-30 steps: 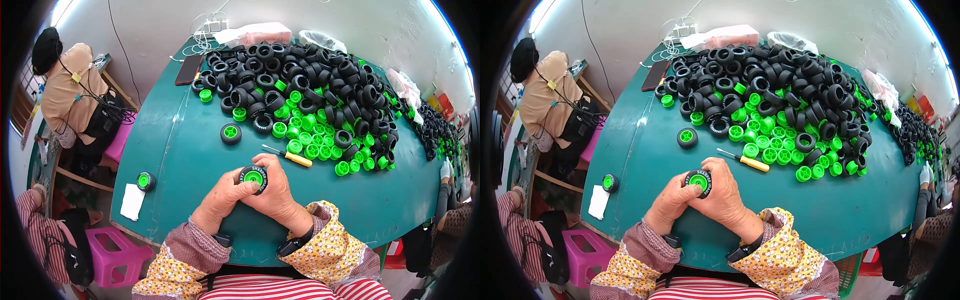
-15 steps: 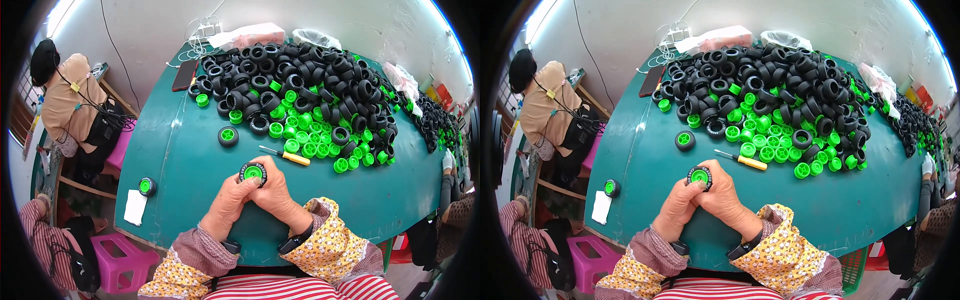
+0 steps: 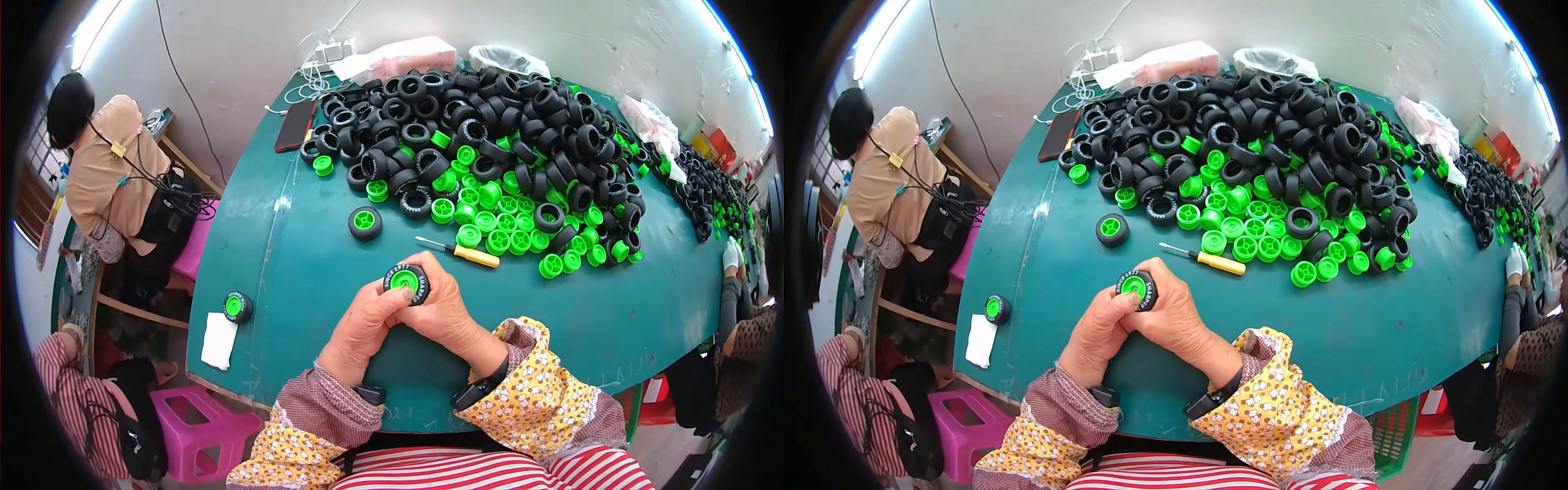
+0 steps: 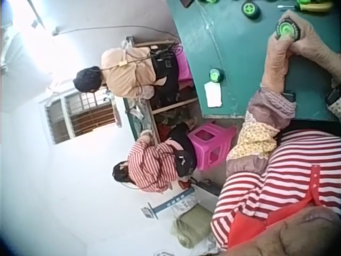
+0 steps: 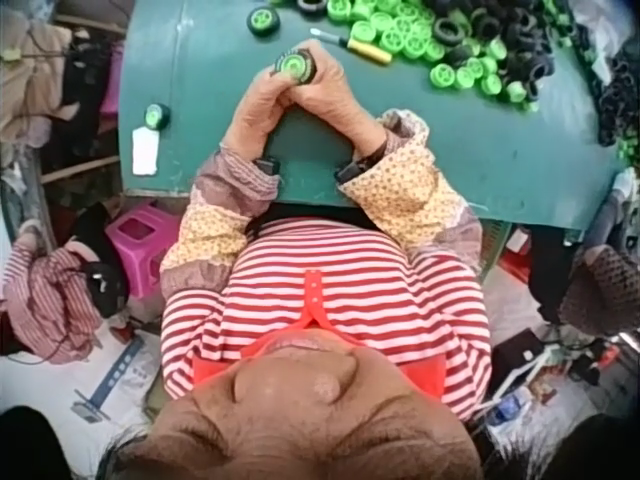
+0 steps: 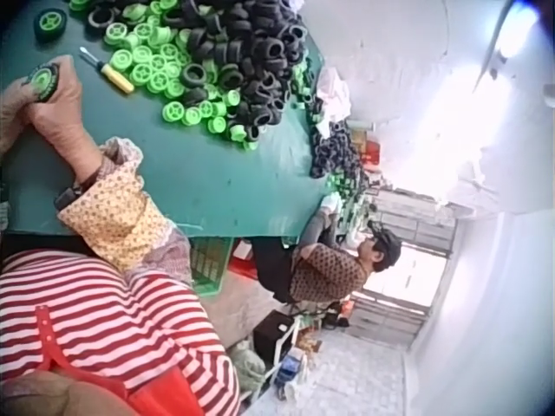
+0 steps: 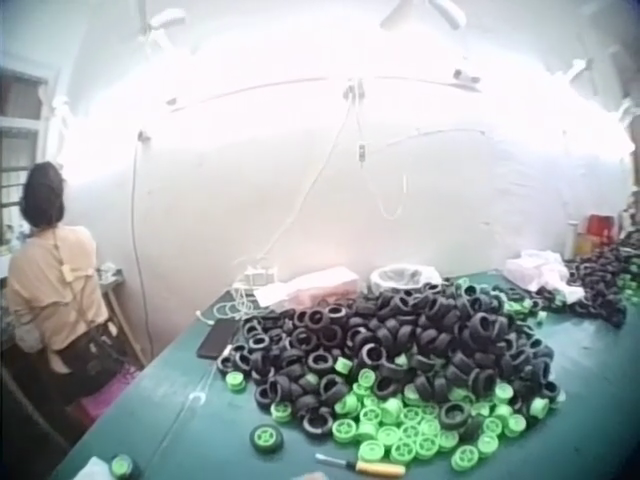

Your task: Assembling black rubber toy tires onto green plastic wheel rims using a screwdriver for alignment.

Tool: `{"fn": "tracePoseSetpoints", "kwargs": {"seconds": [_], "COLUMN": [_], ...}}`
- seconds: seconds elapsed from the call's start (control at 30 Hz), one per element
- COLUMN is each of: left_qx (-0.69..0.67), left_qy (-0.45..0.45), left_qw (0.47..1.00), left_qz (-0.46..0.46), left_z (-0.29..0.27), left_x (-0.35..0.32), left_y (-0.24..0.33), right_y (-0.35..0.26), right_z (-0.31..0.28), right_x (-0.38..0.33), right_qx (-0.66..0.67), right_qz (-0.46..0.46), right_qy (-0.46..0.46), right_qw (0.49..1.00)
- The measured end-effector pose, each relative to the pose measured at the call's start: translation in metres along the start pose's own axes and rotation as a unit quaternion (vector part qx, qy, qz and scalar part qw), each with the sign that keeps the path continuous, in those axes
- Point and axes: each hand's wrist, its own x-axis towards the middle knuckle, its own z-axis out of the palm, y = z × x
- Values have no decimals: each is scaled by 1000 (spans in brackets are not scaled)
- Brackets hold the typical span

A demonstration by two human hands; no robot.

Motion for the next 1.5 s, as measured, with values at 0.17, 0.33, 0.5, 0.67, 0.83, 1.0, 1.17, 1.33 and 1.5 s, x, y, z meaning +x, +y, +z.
{"fn": "tracePoseSetpoints", "kwargs": {"seconds": [0.17, 0.33, 0.5, 0.67, 0.83, 1.0, 1.17, 1.33, 1.5], "left_qx": [76, 169, 31, -37, 157, 134, -10, 91, 156], "left_qy": [-6, -83, -20, 17, -83, -56, 6, 16, -66], "left_qw": [997, 979, 999, 999, 983, 989, 1000, 996, 985], "left_qz": [-4, -76, -30, -10, -42, -26, -15, 3, -39], "left_z": [-14, -18, -15, -5, -25, -24, -10, -12, -23], "left_x": [-7, -14, -4, -1, -5, -6, 2, -2, -7], "left_y": [13, 36, 4, 1, 32, 17, -2, 11, 27], "right_y": [-2, 0, 1, 2, 1, 5, 8, 3, 6], "right_z": [4, 1, 1, 1, -1, 4, 3, -1, -2], "right_x": [-1, -1, 1, 0, -1, 0, 2, 2, 1], "right_qx": [-16, -36, -33, -28, -52, -75, -37, -39, -78], "right_qz": [-2, -114, -40, -20, -139, -155, -38, -11, -110], "right_qy": [-61, -120, -31, 14, -60, -77, 23, -27, -75], "right_qw": [998, 985, 998, 999, 987, 982, 998, 999, 988]}}
